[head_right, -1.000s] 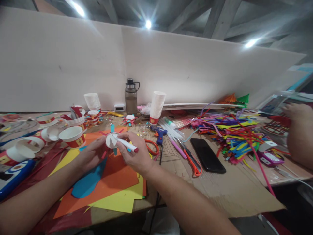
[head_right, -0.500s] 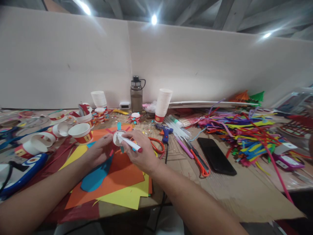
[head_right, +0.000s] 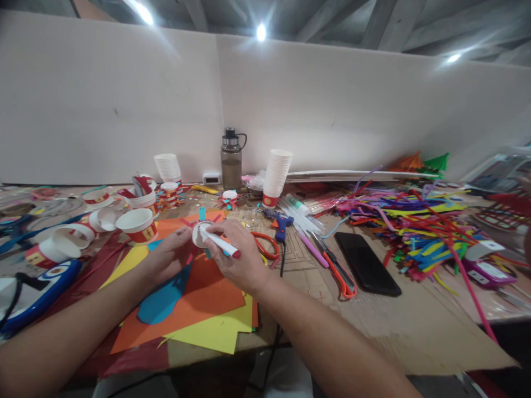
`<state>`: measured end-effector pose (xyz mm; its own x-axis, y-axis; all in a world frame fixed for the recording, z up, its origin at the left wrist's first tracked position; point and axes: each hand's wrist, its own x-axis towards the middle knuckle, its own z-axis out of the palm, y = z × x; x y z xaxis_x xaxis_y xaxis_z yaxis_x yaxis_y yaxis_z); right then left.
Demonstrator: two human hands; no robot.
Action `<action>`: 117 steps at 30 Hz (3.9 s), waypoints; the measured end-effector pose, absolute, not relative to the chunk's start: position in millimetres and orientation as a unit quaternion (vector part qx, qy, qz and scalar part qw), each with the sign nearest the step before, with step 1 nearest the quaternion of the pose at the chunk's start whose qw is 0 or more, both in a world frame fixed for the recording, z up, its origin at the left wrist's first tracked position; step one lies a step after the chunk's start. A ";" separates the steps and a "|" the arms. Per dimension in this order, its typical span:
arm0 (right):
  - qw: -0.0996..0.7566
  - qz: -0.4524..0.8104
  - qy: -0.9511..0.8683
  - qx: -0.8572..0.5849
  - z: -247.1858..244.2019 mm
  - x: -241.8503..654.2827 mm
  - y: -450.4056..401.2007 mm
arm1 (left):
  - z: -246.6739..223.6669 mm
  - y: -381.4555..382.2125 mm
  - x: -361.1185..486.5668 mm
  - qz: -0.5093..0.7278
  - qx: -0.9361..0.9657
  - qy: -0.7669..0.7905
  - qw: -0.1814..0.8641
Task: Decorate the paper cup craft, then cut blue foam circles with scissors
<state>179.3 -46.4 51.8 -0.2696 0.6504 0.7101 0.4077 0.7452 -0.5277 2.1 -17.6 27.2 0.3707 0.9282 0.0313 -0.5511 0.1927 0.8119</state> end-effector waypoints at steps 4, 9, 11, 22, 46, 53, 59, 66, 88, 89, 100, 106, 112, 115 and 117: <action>0.506 0.118 -0.786 -0.334 51.5 179.5 -46.0 | 26.2 -17.6 1.6 0.507 0.389 0.247 0.728; 0.514 0.104 -0.786 -0.328 53.4 179.8 -47.0 | 24.9 -16.3 1.9 0.505 0.392 0.249 0.728; 0.514 0.100 -0.787 -0.326 54.3 179.5 -47.7 | 25.1 -15.8 2.2 0.507 0.390 0.250 0.726; 0.508 0.114 -0.776 -0.356 50.9 179.7 -44.0 | 21.2 -12.6 0.4 0.502 0.400 0.269 0.718; 0.497 0.088 -0.798 -0.329 50.6 181.4 -43.1 | 25.9 -15.1 4.6 0.520 0.407 0.288 0.693; 0.488 0.080 -0.806 -0.326 48.5 182.1 -41.9 | 25.1 -15.7 5.0 0.512 0.415 0.287 0.695; 0.489 0.076 -0.805 -0.326 50.0 182.1 -42.6 | 27.2 -19.4 6.2 0.506 0.420 0.281 0.699; 0.486 0.065 -0.809 -0.324 48.9 182.4 -41.0 | 28.2 -19.3 6.9 0.504 0.420 0.279 0.701; 0.483 0.051 -0.810 -0.329 47.2 182.4 -40.4 | 29.4 -20.0 7.6 0.506 0.425 0.287 0.694; 0.482 0.049 -0.809 -0.332 47.4 182.4 -40.4 | 29.5 -20.0 7.8 0.506 0.425 0.287 0.693; 0.492 0.027 -0.803 -0.335 49.3 182.9 -38.8 | 26.0 -18.3 6.5 0.511 0.420 0.278 0.697; 0.499 0.025 -0.799 -0.335 47.6 183.5 -38.9 | 23.7 -16.6 5.5 0.512 0.424 0.281 0.693; 0.500 0.017 -0.798 -0.338 49.3 184.4 -38.6 | 26.9 -18.0 5.1 0.515 0.428 0.278 0.688; 0.502 0.018 -0.796 -0.339 50.4 184.6 -38.6 | 27.7 -18.0 4.7 0.520 0.426 0.285 0.683; 0.504 0.020 -0.794 -0.338 50.8 184.6 -38.5 | 27.8 -17.7 4.6 0.523 0.426 0.288 0.680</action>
<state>184.6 -38.5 50.8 -0.2622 0.5572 0.7879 0.5179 0.7702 -0.3724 4.6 -17.7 27.8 0.2874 0.9563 0.0541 -0.4667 0.0905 0.8798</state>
